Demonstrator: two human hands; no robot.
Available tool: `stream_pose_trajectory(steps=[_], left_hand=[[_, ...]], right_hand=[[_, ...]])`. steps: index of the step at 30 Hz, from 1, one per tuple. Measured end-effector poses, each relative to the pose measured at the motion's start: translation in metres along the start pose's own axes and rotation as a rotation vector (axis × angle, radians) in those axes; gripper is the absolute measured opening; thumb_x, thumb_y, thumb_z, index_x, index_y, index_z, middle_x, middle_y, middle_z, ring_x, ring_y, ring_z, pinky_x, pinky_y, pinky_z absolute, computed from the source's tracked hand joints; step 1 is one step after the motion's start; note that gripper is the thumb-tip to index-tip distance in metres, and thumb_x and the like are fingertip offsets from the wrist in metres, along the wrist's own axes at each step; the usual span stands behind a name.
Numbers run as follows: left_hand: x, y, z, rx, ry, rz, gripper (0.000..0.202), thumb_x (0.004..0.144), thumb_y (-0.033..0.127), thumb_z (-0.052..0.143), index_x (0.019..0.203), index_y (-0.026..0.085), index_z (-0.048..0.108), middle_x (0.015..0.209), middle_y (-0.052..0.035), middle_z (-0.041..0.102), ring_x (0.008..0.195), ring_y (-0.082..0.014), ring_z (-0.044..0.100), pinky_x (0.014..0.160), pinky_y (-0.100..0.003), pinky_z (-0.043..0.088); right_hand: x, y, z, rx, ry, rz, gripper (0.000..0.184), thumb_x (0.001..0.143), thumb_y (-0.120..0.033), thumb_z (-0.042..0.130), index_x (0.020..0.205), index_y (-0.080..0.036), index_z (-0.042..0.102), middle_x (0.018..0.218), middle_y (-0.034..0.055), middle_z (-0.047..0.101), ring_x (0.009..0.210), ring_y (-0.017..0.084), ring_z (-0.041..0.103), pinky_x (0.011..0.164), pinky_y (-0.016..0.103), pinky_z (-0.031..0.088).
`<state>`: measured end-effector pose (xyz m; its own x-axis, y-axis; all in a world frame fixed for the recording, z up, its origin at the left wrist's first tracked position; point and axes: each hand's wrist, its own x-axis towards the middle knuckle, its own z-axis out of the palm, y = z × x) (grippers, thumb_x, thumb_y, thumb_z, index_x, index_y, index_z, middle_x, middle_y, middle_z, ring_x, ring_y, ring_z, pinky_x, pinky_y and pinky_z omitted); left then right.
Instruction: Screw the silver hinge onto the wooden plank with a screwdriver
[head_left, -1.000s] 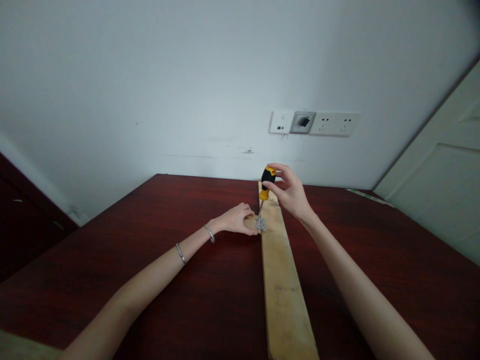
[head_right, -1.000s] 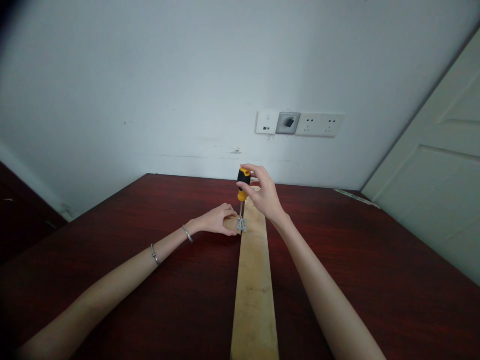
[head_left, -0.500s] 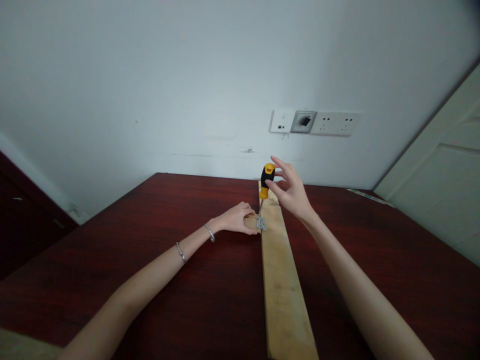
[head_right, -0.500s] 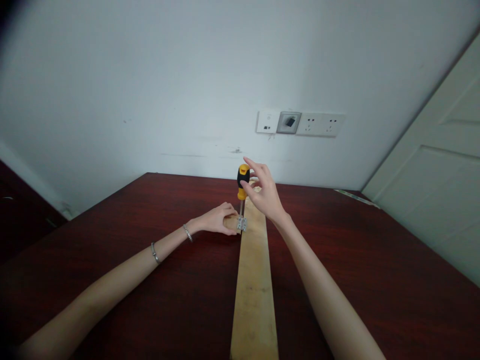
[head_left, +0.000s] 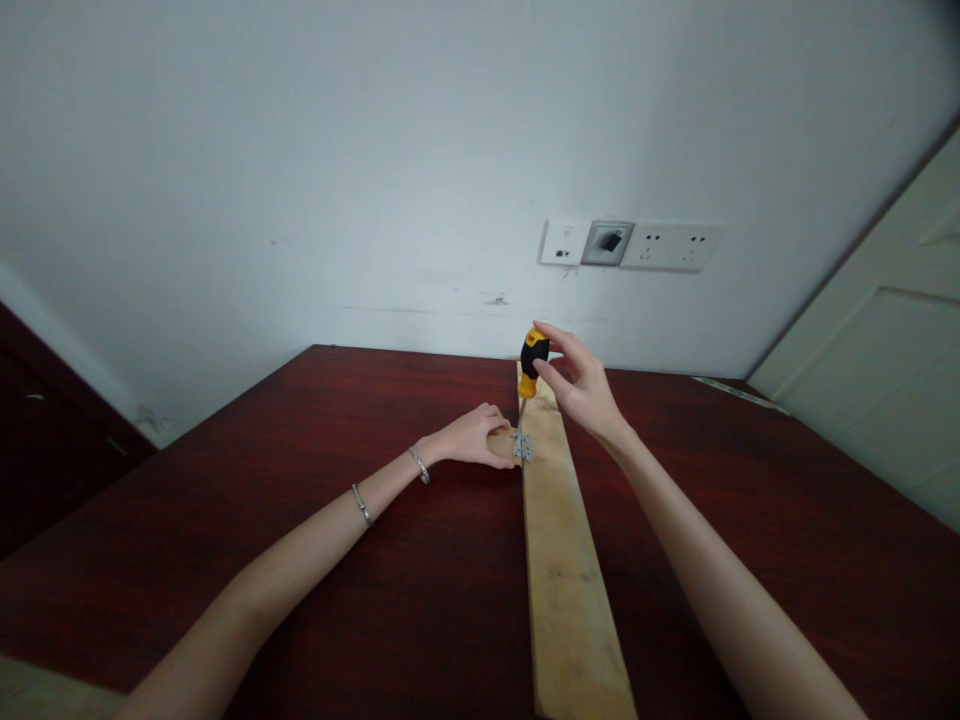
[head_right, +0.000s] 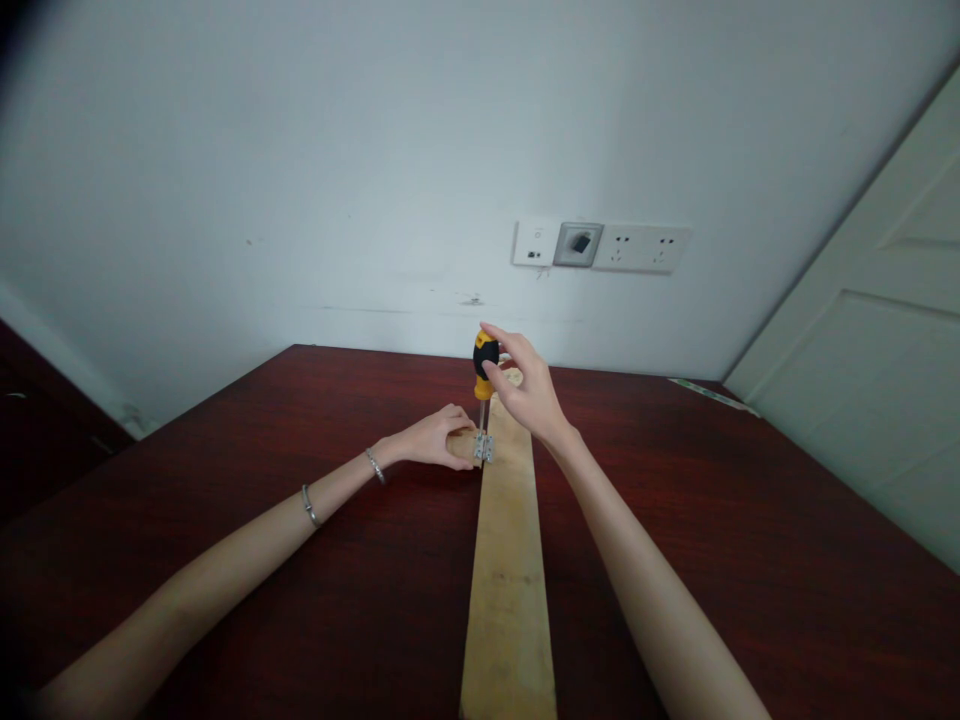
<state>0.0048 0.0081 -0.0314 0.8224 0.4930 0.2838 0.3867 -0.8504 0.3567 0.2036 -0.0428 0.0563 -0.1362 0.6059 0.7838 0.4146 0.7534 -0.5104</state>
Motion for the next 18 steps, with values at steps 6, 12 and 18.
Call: stream_pose_trajectory(steps=[6, 12, 18], left_hand=[[0.0001, 0.0007, 0.0001, 0.002, 0.003, 0.000, 0.056, 0.065, 0.051, 0.080, 0.105, 0.013, 0.065, 0.100, -0.0083, 0.057, 0.096, -0.0228, 0.052, 0.086, -0.032, 0.043], [-0.0002, 0.0015, -0.0013, -0.003, -0.013, -0.013, 0.057, 0.067, 0.052, 0.079, 0.106, 0.014, 0.064, 0.102, -0.0084, 0.057, 0.097, -0.0227, 0.052, 0.087, -0.032, 0.043], [-0.0004, 0.0012, -0.0019, -0.010, -0.025, -0.017, 0.056, 0.068, 0.051, 0.079, 0.108, 0.015, 0.064, 0.103, -0.0086, 0.057, 0.098, -0.0235, 0.052, 0.087, -0.033, 0.043]], right_hand=[[-0.0017, -0.0007, 0.0065, -0.003, 0.052, 0.013, 0.051, 0.083, -0.035, 0.064, 0.133, -0.036, 0.050, 0.117, 0.0061, 0.053, 0.101, 0.021, 0.058, 0.082, 0.038, 0.056], [-0.0031, -0.0050, 0.0050, 0.037, -0.005, 0.020, 0.044, 0.085, -0.031, 0.061, 0.128, -0.035, 0.054, 0.127, 0.0057, 0.052, 0.111, 0.022, 0.056, 0.091, 0.042, 0.053], [-0.0019, -0.0008, 0.0045, 0.082, -0.005, 0.027, 0.047, 0.085, -0.028, 0.060, 0.131, -0.034, 0.051, 0.130, 0.0051, 0.055, 0.103, 0.021, 0.060, 0.089, 0.042, 0.054]])
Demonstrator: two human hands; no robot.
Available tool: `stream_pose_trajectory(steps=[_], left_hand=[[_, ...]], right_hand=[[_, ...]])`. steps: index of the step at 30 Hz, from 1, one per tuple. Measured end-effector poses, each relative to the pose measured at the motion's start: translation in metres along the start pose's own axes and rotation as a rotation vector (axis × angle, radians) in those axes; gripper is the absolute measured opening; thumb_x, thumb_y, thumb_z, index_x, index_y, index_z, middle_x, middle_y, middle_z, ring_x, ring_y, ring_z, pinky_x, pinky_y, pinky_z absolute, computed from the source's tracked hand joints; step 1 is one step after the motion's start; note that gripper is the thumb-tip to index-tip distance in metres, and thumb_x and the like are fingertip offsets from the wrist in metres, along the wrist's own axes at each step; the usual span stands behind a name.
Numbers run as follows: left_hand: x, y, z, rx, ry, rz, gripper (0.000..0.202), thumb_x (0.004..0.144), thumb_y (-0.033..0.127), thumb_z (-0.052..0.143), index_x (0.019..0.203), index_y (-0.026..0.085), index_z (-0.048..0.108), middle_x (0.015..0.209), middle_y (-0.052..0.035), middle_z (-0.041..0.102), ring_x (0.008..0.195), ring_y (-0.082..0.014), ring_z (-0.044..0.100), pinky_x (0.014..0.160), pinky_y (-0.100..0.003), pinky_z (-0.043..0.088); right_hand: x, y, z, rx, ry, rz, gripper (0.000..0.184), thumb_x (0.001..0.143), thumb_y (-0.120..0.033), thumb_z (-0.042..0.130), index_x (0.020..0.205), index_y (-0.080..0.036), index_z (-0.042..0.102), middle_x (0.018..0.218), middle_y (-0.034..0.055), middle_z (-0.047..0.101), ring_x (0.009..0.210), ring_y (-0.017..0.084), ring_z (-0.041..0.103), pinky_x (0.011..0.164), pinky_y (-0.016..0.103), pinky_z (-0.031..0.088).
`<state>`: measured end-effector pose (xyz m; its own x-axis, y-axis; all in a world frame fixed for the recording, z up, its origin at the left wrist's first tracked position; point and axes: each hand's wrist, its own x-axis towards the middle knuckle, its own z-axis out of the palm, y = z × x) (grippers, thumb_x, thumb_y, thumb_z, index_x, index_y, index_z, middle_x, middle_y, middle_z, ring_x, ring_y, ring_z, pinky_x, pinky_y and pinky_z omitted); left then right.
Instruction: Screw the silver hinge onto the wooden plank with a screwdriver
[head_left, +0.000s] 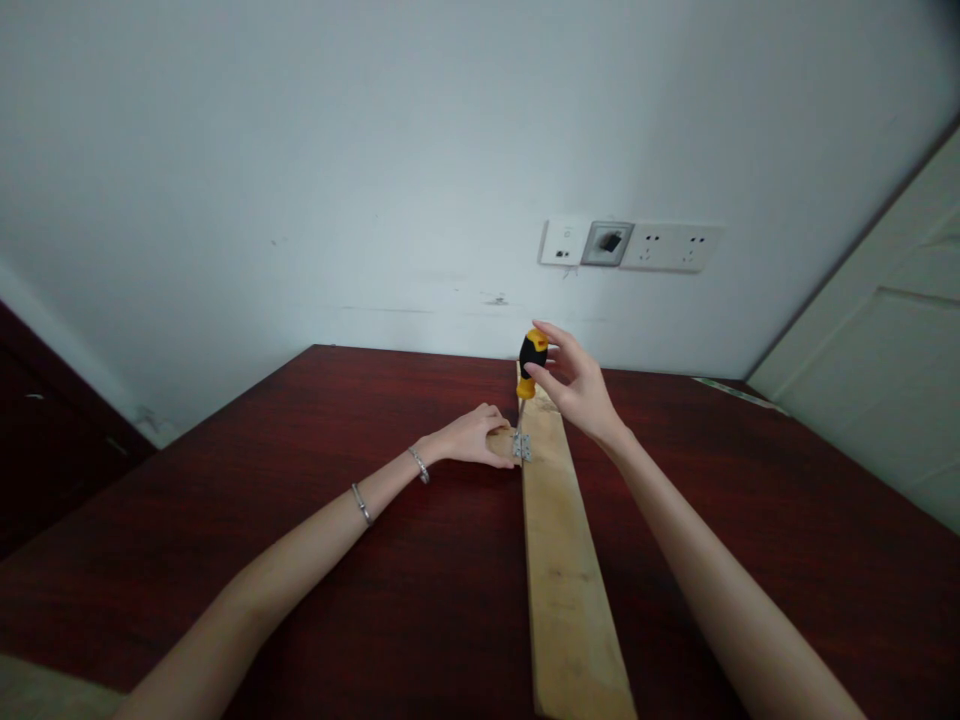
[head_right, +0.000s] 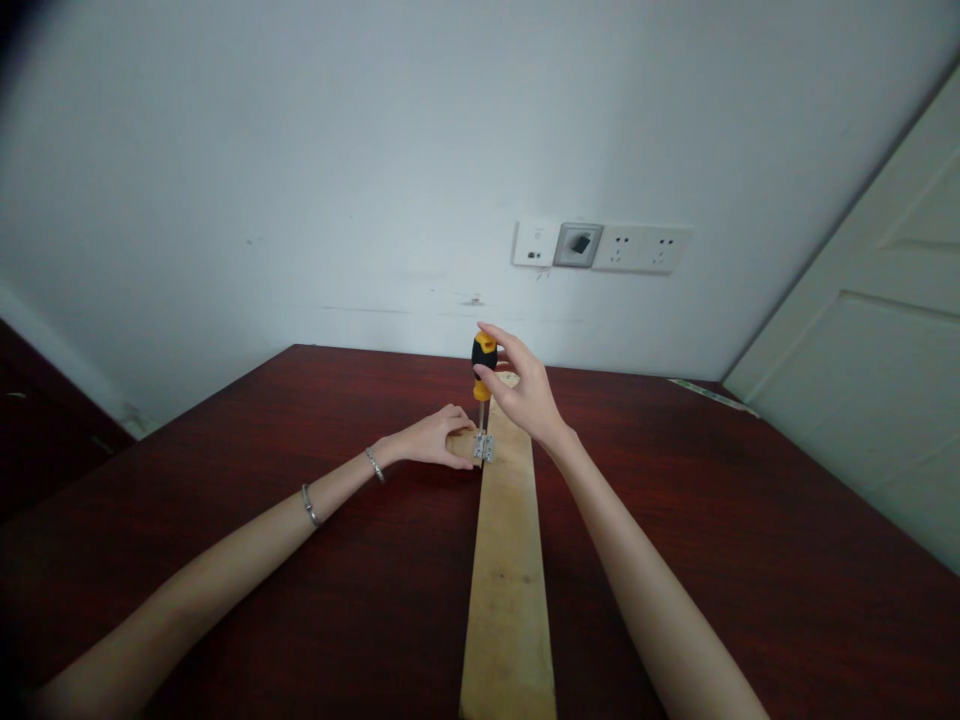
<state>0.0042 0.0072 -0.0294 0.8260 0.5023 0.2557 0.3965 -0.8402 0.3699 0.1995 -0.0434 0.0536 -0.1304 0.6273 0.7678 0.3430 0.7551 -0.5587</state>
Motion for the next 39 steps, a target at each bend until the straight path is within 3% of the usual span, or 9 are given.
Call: stream_pose_trajectory(steps=[5, 12, 21, 28, 39], left_hand=[[-0.0002, -0.0006, 0.0005, 0.000, -0.009, -0.010, 0.056, 0.068, 0.051, 0.079, 0.109, 0.017, 0.064, 0.104, -0.0080, 0.056, 0.100, -0.0236, 0.051, 0.089, -0.034, 0.042], [-0.0005, -0.0024, 0.0012, -0.016, -0.009, 0.005, 0.058, 0.068, 0.054, 0.078, 0.110, 0.015, 0.064, 0.105, -0.0084, 0.055, 0.099, -0.0229, 0.050, 0.088, -0.034, 0.043], [-0.0006, -0.0011, 0.0015, -0.021, -0.005, -0.018, 0.056, 0.069, 0.052, 0.078, 0.109, 0.016, 0.065, 0.105, -0.0084, 0.056, 0.100, -0.0235, 0.052, 0.088, -0.034, 0.043], [-0.0006, -0.0023, 0.0013, -0.020, -0.013, -0.015, 0.057, 0.068, 0.053, 0.078, 0.109, 0.017, 0.064, 0.105, -0.0083, 0.056, 0.099, -0.0230, 0.052, 0.087, -0.033, 0.043], [-0.0012, -0.0007, -0.0003, -0.004, -0.033, -0.021, 0.058, 0.070, 0.052, 0.077, 0.112, 0.015, 0.064, 0.104, -0.0085, 0.055, 0.098, -0.0225, 0.052, 0.088, -0.032, 0.043]], right_hand=[[0.0010, -0.0035, 0.0004, -0.066, 0.041, -0.011, 0.039, 0.079, -0.033, 0.069, 0.116, -0.032, 0.058, 0.114, 0.0041, 0.056, 0.099, 0.021, 0.060, 0.084, 0.039, 0.056], [0.0008, -0.0044, -0.0054, -0.011, -0.062, 0.007, 0.044, 0.084, -0.021, 0.058, 0.127, -0.033, 0.054, 0.126, 0.0039, 0.058, 0.103, 0.021, 0.061, 0.091, 0.043, 0.053], [0.0023, -0.0017, -0.0036, -0.065, 0.003, 0.018, 0.046, 0.077, -0.032, 0.070, 0.121, -0.034, 0.058, 0.121, 0.0055, 0.054, 0.101, 0.022, 0.059, 0.081, 0.040, 0.058], [0.0025, -0.0013, -0.0066, 0.063, -0.077, 0.055, 0.047, 0.083, -0.022, 0.059, 0.128, -0.033, 0.053, 0.129, 0.0051, 0.055, 0.105, 0.022, 0.061, 0.087, 0.041, 0.055], [0.0024, -0.0017, -0.0002, -0.084, 0.080, 0.051, 0.040, 0.078, -0.031, 0.069, 0.116, -0.032, 0.058, 0.117, 0.0053, 0.054, 0.103, 0.022, 0.055, 0.079, 0.038, 0.057]])
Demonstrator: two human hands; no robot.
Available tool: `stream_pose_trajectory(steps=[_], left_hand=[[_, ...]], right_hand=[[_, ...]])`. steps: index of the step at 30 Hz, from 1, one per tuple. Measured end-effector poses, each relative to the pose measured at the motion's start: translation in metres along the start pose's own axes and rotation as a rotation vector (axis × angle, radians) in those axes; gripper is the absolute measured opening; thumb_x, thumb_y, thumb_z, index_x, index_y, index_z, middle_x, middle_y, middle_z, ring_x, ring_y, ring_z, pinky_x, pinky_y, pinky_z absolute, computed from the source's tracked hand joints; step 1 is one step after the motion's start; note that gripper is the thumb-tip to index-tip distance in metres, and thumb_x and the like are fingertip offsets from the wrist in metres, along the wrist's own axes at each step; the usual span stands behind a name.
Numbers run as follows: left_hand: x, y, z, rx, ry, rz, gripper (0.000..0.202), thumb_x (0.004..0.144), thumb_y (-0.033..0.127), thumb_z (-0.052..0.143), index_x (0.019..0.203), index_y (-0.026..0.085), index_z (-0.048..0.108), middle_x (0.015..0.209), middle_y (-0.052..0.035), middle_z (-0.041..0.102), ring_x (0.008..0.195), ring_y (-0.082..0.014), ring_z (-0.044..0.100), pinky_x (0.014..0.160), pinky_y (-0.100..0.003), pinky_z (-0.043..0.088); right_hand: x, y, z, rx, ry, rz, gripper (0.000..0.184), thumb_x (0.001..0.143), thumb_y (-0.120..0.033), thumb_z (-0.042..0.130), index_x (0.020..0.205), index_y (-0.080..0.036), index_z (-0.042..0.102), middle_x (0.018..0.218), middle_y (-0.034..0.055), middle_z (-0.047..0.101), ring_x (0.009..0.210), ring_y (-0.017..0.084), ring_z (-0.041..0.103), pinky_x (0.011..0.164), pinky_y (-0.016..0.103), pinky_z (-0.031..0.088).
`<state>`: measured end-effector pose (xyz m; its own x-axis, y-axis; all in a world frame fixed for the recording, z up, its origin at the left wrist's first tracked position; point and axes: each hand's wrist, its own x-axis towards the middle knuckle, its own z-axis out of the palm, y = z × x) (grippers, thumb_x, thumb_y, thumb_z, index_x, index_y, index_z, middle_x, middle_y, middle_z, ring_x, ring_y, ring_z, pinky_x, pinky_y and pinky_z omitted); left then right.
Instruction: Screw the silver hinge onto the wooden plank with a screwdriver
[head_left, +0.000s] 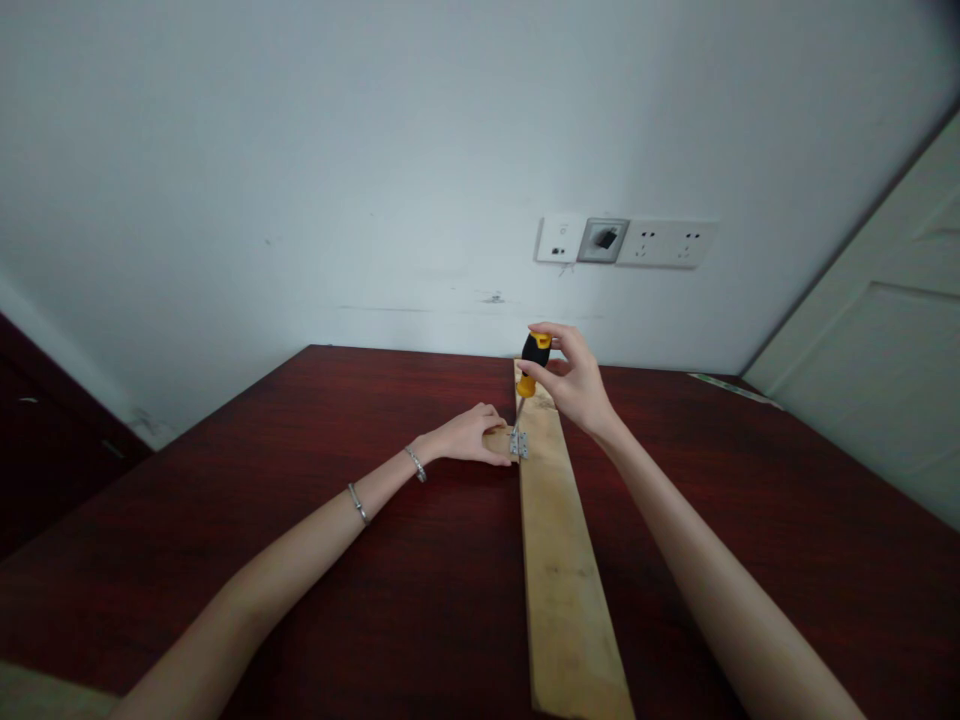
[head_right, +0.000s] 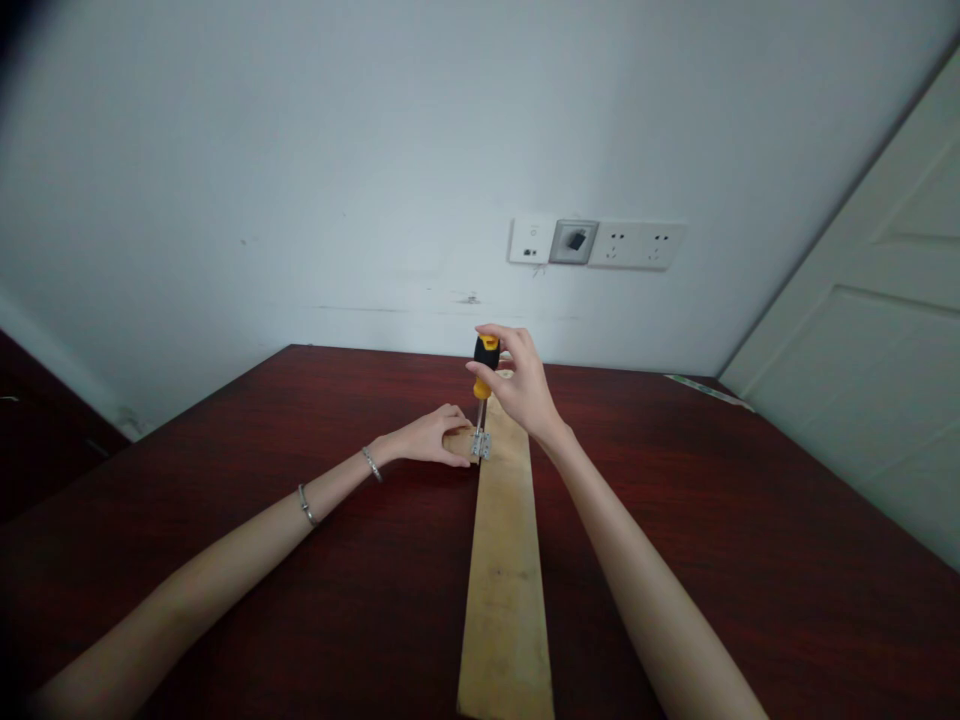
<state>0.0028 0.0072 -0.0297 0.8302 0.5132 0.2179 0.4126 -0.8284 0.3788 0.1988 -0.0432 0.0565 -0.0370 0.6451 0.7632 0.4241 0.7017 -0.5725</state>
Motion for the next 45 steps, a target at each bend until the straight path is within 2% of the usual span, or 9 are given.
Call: stream_pose_trajectory(steps=[7, 11, 16, 24, 31, 38, 45], left_hand=[[0.000, -0.002, 0.002, -0.014, 0.009, 0.001, 0.058, 0.070, 0.055, 0.076, 0.112, 0.015, 0.064, 0.105, -0.0084, 0.055, 0.099, -0.0229, 0.052, 0.088, -0.032, 0.044], [0.000, -0.003, 0.003, -0.002, 0.010, 0.002, 0.059, 0.071, 0.058, 0.074, 0.110, 0.015, 0.064, 0.104, -0.0087, 0.056, 0.097, -0.0227, 0.052, 0.087, -0.032, 0.044], [0.000, -0.003, 0.002, 0.005, 0.013, 0.009, 0.060, 0.070, 0.058, 0.074, 0.111, 0.014, 0.064, 0.104, -0.0091, 0.056, 0.098, -0.0228, 0.051, 0.087, -0.032, 0.044], [0.000, -0.001, 0.001, -0.006, 0.007, 0.011, 0.058, 0.071, 0.056, 0.074, 0.110, 0.014, 0.064, 0.104, -0.0087, 0.056, 0.098, -0.0227, 0.051, 0.088, -0.032, 0.043], [-0.001, -0.003, 0.001, -0.001, 0.013, 0.020, 0.058, 0.070, 0.055, 0.076, 0.111, 0.015, 0.064, 0.104, -0.0083, 0.056, 0.099, -0.0227, 0.051, 0.088, -0.032, 0.043], [0.000, -0.003, 0.002, 0.005, 0.017, 0.012, 0.056, 0.070, 0.054, 0.076, 0.110, 0.015, 0.065, 0.104, -0.0081, 0.057, 0.098, -0.0227, 0.052, 0.087, -0.032, 0.043], [0.000, -0.001, 0.001, 0.004, 0.022, 0.004, 0.056, 0.069, 0.053, 0.077, 0.110, 0.016, 0.065, 0.104, -0.0079, 0.057, 0.098, -0.0225, 0.052, 0.089, -0.032, 0.043]], right_hand=[[0.000, -0.008, -0.004, 0.023, -0.030, 0.012, 0.040, 0.079, -0.026, 0.067, 0.118, -0.031, 0.057, 0.115, 0.0052, 0.048, 0.103, 0.021, 0.056, 0.081, 0.038, 0.058], [0.001, -0.009, -0.007, 0.036, -0.057, -0.027, 0.041, 0.081, -0.020, 0.060, 0.120, -0.031, 0.058, 0.118, 0.0065, 0.050, 0.107, 0.021, 0.056, 0.080, 0.036, 0.058], [0.002, -0.004, -0.006, -0.021, -0.015, -0.050, 0.040, 0.082, -0.022, 0.062, 0.121, -0.031, 0.058, 0.118, 0.0071, 0.055, 0.108, 0.023, 0.055, 0.078, 0.038, 0.059], [0.003, -0.001, -0.006, 0.005, 0.054, -0.059, 0.038, 0.080, -0.031, 0.067, 0.117, -0.030, 0.059, 0.116, 0.0067, 0.054, 0.104, 0.023, 0.056, 0.075, 0.036, 0.059], [0.005, -0.013, -0.015, 0.040, 0.057, -0.098, 0.036, 0.078, -0.023, 0.068, 0.113, -0.030, 0.060, 0.113, 0.0045, 0.055, 0.103, 0.021, 0.056, 0.073, 0.033, 0.058], [0.004, -0.028, -0.016, 0.031, 0.017, -0.147, 0.032, 0.079, -0.026, 0.069, 0.110, -0.029, 0.061, 0.109, 0.0046, 0.056, 0.102, 0.021, 0.057, 0.076, 0.034, 0.056], [0.003, -0.029, -0.015, 0.017, -0.023, -0.135, 0.030, 0.079, -0.024, 0.068, 0.108, -0.028, 0.060, 0.109, 0.0046, 0.057, 0.101, 0.021, 0.057, 0.073, 0.032, 0.055]])
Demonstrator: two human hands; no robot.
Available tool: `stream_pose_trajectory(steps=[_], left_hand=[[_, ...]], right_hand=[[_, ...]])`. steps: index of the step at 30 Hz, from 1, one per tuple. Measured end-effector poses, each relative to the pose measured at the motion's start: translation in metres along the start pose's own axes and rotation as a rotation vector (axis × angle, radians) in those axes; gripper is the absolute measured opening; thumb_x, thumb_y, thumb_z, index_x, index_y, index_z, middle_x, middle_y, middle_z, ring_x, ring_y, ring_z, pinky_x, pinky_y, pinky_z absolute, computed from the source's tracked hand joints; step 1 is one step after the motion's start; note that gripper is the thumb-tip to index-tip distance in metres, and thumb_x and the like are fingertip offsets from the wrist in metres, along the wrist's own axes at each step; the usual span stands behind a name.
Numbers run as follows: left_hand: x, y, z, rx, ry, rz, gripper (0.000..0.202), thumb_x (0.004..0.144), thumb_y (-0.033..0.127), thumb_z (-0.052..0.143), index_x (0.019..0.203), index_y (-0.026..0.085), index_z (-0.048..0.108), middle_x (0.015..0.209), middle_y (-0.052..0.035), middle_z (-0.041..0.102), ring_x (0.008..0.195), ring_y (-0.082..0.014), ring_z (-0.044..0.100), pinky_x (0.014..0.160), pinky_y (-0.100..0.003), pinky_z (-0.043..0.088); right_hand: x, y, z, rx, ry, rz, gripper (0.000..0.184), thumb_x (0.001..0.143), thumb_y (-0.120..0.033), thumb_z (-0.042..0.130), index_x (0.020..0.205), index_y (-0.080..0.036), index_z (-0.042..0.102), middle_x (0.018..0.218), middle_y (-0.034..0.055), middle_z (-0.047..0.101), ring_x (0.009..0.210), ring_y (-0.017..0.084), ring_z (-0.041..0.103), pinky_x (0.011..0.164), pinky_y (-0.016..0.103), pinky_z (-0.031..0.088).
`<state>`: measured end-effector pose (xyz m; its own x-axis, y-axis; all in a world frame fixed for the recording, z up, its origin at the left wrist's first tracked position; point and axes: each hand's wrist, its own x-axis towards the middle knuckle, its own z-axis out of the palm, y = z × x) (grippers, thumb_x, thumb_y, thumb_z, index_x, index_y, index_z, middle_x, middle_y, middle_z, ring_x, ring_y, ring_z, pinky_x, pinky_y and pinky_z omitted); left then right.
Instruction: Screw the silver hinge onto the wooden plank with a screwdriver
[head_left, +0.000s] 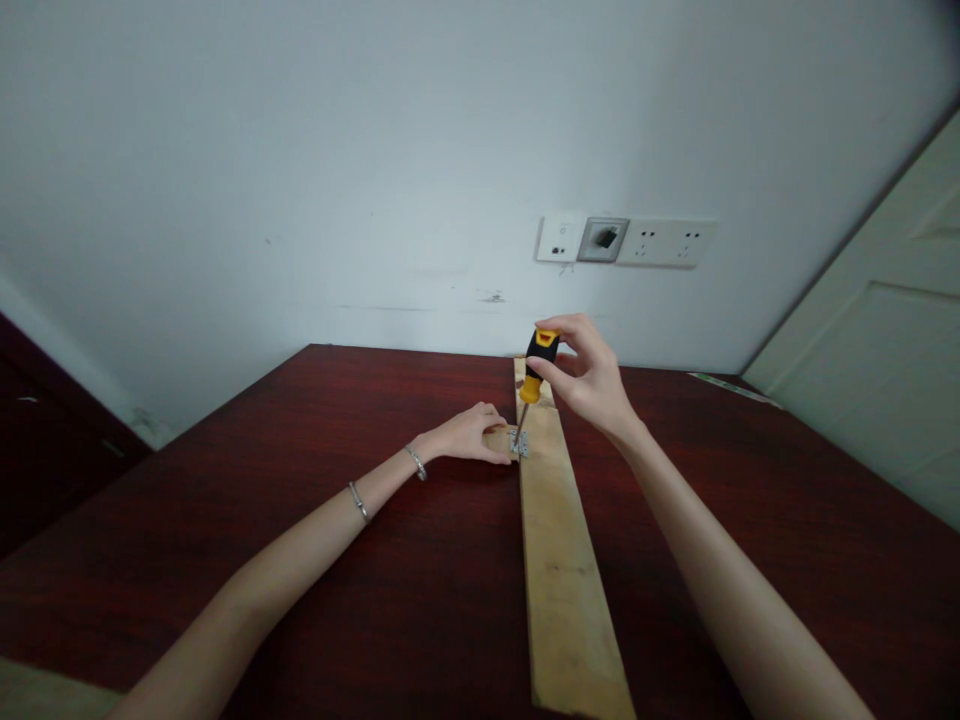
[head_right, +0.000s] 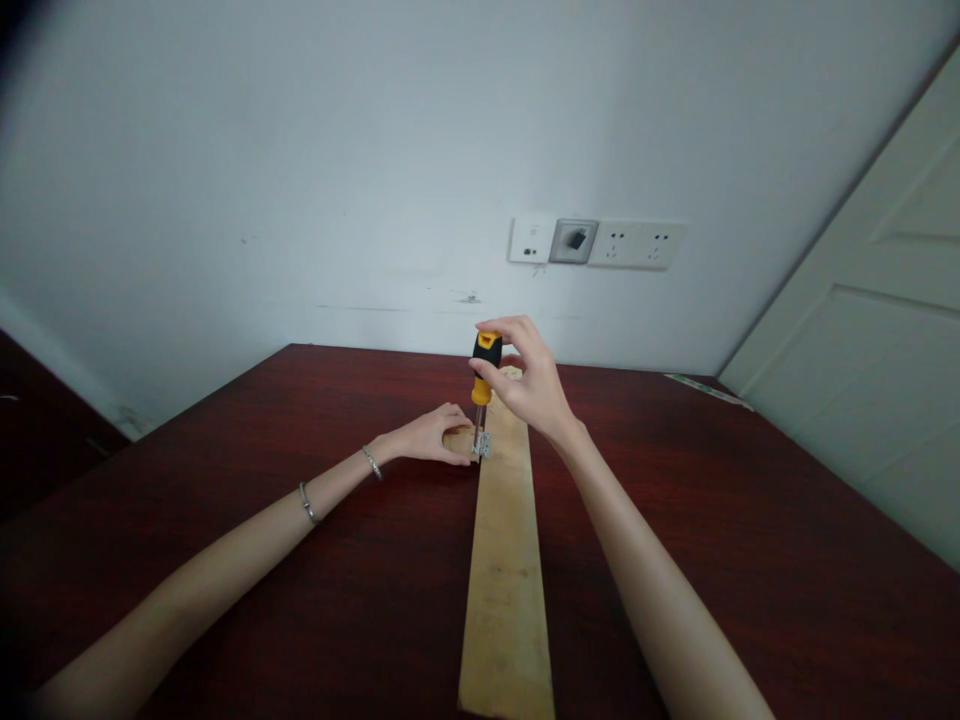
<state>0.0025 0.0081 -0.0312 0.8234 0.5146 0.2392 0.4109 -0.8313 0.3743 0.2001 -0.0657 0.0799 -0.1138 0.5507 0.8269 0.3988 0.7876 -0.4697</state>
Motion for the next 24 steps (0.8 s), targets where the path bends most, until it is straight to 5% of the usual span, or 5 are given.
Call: stream_pose_trajectory(steps=[24], left_hand=[[0.0006, 0.0008, -0.0012, -0.005, -0.020, -0.005, 0.057, 0.069, 0.054, 0.077, 0.110, 0.015, 0.065, 0.104, -0.0082, 0.056, 0.099, -0.0228, 0.052, 0.088, -0.032, 0.043]], right_hand=[[-0.0012, 0.0030, 0.0008, -0.038, -0.016, 0.010, 0.029, 0.080, -0.028, 0.066, 0.109, -0.027, 0.060, 0.111, 0.0062, 0.057, 0.103, 0.022, 0.057, 0.068, 0.032, 0.056]])
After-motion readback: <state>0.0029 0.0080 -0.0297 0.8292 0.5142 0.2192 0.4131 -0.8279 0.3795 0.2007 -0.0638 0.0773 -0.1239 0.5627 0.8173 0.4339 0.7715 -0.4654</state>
